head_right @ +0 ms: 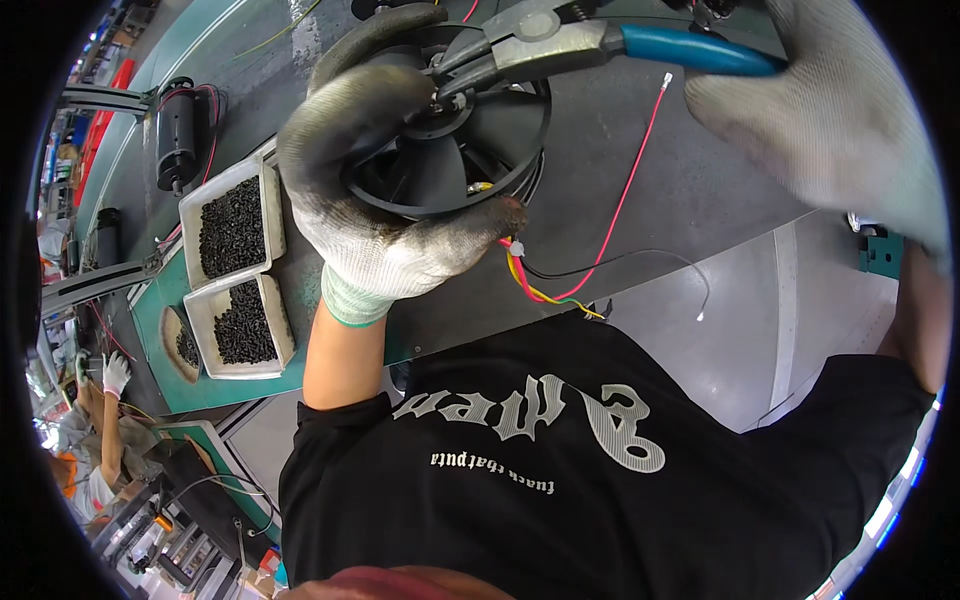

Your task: Assemble electric motor components using a power screwdriver and pliers on an assembly line.

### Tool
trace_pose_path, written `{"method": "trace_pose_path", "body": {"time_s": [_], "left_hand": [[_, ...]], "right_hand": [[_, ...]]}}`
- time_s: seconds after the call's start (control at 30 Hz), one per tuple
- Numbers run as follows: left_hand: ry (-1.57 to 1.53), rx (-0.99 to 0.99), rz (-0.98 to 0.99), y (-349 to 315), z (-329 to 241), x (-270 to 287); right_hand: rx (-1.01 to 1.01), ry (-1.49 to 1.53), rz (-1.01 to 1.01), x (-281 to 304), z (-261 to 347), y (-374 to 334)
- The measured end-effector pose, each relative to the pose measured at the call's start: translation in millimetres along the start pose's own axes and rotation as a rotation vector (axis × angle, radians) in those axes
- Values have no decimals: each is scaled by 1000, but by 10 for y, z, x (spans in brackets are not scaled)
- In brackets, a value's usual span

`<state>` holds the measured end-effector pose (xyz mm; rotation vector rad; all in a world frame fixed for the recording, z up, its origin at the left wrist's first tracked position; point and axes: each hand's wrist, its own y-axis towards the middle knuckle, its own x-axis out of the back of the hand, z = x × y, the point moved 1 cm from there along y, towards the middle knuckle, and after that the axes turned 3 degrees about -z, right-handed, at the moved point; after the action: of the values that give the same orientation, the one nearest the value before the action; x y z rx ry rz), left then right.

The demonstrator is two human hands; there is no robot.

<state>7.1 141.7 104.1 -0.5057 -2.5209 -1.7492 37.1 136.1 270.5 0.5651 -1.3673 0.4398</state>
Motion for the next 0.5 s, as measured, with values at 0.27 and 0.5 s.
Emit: {"method": "trace_pose_path", "body": {"time_s": [0.27, 0.5], "left_hand": [[153, 45, 27, -64, -186, 32], [-300, 242, -277, -157, -255, -34]], "right_hand": [[41, -17, -25, 24, -875, -888], [-306, 98, -602, -815, -1612, -1551]]}}
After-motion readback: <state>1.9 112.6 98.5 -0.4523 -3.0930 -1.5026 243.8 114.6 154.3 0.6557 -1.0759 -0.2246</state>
